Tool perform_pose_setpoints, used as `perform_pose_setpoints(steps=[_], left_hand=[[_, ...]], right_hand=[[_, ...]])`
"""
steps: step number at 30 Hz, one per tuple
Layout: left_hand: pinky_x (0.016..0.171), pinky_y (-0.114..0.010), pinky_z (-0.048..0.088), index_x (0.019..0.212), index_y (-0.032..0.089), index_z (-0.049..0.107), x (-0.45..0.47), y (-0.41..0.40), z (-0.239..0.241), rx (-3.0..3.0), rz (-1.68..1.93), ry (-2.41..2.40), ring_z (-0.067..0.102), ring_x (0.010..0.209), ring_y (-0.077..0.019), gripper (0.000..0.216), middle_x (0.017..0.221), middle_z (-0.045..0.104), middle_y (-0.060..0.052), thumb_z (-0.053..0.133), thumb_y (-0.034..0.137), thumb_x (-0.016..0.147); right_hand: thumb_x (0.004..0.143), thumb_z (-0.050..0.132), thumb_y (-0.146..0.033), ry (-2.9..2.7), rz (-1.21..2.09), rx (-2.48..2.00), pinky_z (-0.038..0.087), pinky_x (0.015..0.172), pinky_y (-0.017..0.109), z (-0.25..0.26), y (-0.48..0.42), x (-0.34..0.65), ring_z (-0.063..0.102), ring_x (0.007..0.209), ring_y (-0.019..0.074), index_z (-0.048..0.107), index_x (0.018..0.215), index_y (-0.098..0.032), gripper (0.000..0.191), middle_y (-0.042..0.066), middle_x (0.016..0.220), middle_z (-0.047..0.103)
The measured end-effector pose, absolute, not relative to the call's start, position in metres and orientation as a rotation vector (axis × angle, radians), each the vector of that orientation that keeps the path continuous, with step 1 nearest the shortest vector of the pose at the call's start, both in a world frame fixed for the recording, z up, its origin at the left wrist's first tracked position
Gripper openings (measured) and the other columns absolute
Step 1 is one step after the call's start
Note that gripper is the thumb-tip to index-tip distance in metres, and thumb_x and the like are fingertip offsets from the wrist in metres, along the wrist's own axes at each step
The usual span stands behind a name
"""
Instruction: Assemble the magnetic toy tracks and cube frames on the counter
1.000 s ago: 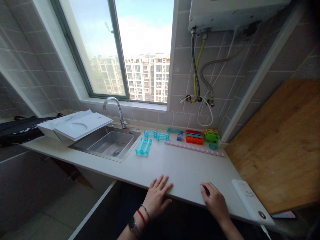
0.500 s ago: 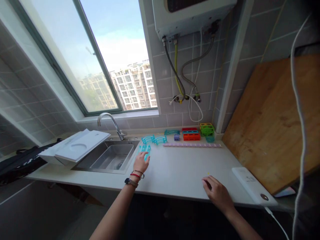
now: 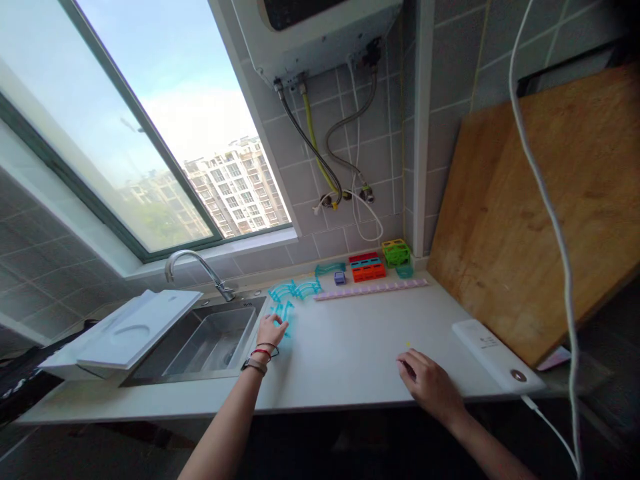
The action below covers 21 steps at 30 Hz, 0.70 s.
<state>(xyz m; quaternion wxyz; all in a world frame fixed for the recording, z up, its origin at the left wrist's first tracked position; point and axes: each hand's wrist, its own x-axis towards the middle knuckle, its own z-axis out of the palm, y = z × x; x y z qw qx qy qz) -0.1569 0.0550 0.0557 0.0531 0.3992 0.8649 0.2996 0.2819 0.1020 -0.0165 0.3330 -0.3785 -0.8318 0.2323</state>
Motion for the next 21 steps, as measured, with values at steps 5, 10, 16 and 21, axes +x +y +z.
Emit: perform_pose_setpoints(steps=[5, 10, 16, 21], left_hand=[[0.071, -0.036, 0.055, 0.074, 0.021, 0.052, -0.122, 0.036, 0.061, 1.150, 1.145, 2.341, 0.067, 0.082, -0.0238, 0.024, 0.075, 0.062, -0.002, 0.058, 0.044, 0.076], [0.067, -0.031, 0.056, 0.086, 0.021, 0.050, -0.046, 0.041, 0.051, 1.057, 1.441, 1.829, 0.064, 0.075, -0.0159, 0.025, 0.089, 0.063, -0.002, 0.053, 0.046, 0.083], [0.088, -0.038, 0.052, 0.072, 0.019, 0.050, 0.018, 0.079, 0.031, 1.188, 1.494, 1.556, 0.065, 0.102, -0.0252, 0.029, 0.109, 0.067, -0.011, 0.064, 0.043, 0.081], [0.102, -0.041, 0.045, 0.067, 0.018, 0.057, 0.007, 0.088, 0.021, 1.394, 1.481, 1.731, 0.056, 0.123, -0.0309, 0.032, 0.133, 0.060, -0.013, 0.058, 0.044, 0.087]], right_hand=[[0.093, 0.049, -0.038, -2.073, 0.844, -1.020, 0.051, 0.076, 0.036, -0.012, 0.107, 0.279, 0.065, 0.079, 0.0232, 0.071, 0.090, -0.024, 0.026, 0.007, 0.088, 0.072], [0.091, 0.054, -0.051, -1.791, 1.343, -0.898, 0.053, 0.069, 0.031, 0.015, 0.116, 0.236, 0.065, 0.085, 0.0218, 0.070, 0.091, -0.020, 0.035, 0.006, 0.089, 0.072], [0.080, 0.065, -0.061, -1.482, 1.645, -0.846, 0.051, 0.058, 0.025, 0.043, 0.137, 0.159, 0.064, 0.073, 0.0177, 0.062, 0.086, -0.019, 0.043, 0.003, 0.081, 0.067], [0.078, 0.067, -0.055, -1.485, 1.648, -0.884, 0.046, 0.051, 0.023, 0.035, 0.162, 0.136, 0.057, 0.058, 0.0138, 0.059, 0.071, -0.018, 0.038, 0.000, 0.066, 0.061]])
